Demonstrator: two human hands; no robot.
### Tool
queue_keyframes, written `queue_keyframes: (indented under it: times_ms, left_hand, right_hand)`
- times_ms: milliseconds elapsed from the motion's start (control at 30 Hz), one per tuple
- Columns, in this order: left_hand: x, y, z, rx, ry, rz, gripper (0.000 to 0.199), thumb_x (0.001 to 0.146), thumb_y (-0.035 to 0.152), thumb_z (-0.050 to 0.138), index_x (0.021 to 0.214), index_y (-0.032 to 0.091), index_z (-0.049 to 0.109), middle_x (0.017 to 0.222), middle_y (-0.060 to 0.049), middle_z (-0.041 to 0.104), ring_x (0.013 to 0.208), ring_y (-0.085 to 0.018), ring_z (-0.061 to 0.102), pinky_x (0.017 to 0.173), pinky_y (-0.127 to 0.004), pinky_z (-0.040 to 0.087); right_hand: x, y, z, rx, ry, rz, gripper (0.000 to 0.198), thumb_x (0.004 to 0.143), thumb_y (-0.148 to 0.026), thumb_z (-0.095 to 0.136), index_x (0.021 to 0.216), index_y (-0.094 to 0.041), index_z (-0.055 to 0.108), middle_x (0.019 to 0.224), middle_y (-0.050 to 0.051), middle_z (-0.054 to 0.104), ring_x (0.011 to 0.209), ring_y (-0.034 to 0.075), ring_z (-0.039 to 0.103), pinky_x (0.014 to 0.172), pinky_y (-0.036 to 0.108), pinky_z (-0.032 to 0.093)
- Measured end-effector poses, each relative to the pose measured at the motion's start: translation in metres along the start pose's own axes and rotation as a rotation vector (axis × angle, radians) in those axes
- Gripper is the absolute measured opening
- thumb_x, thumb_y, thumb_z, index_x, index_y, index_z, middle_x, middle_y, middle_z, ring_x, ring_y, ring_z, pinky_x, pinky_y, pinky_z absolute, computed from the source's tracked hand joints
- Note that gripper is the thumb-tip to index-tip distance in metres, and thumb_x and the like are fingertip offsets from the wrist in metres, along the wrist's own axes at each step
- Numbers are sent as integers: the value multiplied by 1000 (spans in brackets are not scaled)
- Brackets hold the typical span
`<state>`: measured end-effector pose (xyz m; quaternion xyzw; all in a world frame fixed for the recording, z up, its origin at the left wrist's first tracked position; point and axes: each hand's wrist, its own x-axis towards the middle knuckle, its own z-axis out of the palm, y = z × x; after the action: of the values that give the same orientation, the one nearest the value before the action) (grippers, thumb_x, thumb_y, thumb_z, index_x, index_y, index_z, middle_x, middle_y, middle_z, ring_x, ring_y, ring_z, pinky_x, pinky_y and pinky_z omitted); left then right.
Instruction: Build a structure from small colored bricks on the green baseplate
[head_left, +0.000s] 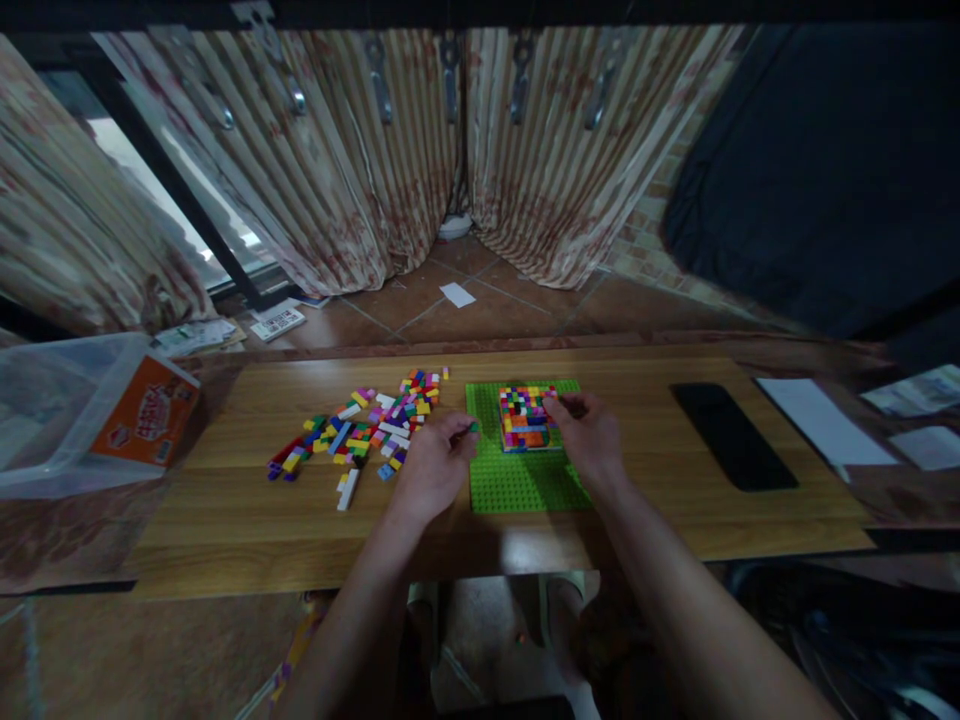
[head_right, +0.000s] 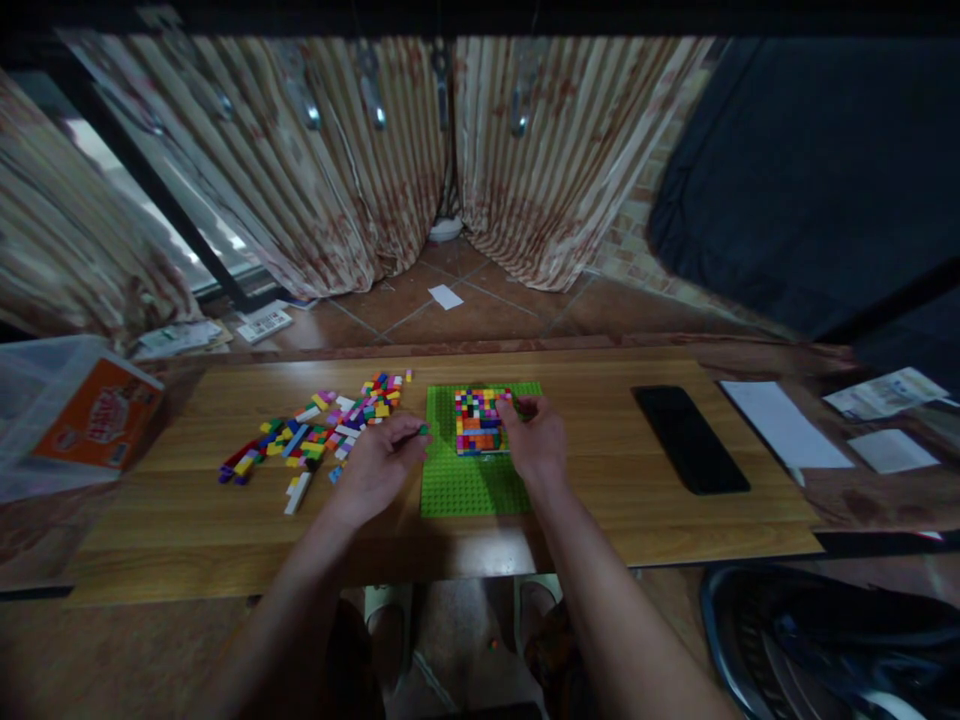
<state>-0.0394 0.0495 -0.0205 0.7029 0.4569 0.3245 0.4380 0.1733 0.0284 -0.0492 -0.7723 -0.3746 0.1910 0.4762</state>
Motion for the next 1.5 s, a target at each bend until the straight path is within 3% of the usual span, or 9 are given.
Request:
queue_keyframes:
  times_ms: [267,600,767,900,1000,1133,1233,1367,1500]
  left_hand:
    - [-1,-5,6,-37,-13,-17,15,82,24,56,89,17,67,79,-2,68,70,-15,63,65,-25,50]
    - [-1,-5,10,-61,-16,-12,19,84,25,55,95,16,69,77,-2,68,67,-14,64,64,-25,50]
    - [-2,-3,12,-115,-1,-37,21,84,26,56,98,16,67,85,-4,71,71,-15,66,66,-26,51]
    - [-2,9,14,-204,19,-53,34,85,24,56,117,16,59,88,-5,71,71,-15,68,66,-26,52]
    - [-4,17,15,-216,4,-29,40,85,23,56,125,17,54,84,-4,69,70,-15,67,66,-25,52]
    - [-6,23,16,-227,-39,40,43,87,20,54,130,19,51,82,-2,69,72,-15,67,71,-26,53]
    - [-8,26,17,-229,-68,84,43,87,18,53,130,20,51,88,-3,71,73,-14,67,74,-27,53]
    - [-8,26,20,-219,-78,104,43,88,20,53,131,19,50,91,-4,72,75,-14,67,74,-26,53]
    - [-4,14,20,-137,-2,48,41,88,24,55,128,18,53,99,-7,73,74,-15,67,72,-27,53]
  right_hand:
    - [-1,-2,1,132,-15,21,44,65,-50,70,87,-13,68,83,10,72,74,21,66,72,36,51]
    - [0,-8,-1,272,-88,93,46,63,-53,70,86,-13,69,83,9,73,75,20,66,70,33,50]
    - [3,-13,-9,301,64,127,41,71,-53,61,77,-13,67,72,7,69,67,18,62,62,29,46]
    - [-6,-25,-19,305,141,-62,31,76,-45,60,80,-14,67,74,5,69,69,17,62,66,29,47]
    - [-25,-39,-23,312,-56,-245,25,81,-41,59,82,-18,69,80,4,72,75,17,64,73,30,49]
    - [-46,-50,-23,218,-357,-381,23,84,-37,60,97,-22,72,96,5,73,87,18,65,79,31,50]
    - [-50,-51,-21,169,-446,-451,20,85,-33,60,97,-23,72,94,4,72,87,17,65,77,30,50]
    - [-47,-50,-21,174,-414,-448,17,84,-32,60,89,-22,73,89,3,71,84,16,65,78,30,49]
    - [-33,-41,-30,237,-188,-259,23,78,-39,65,82,-18,73,83,5,73,76,18,66,73,30,49]
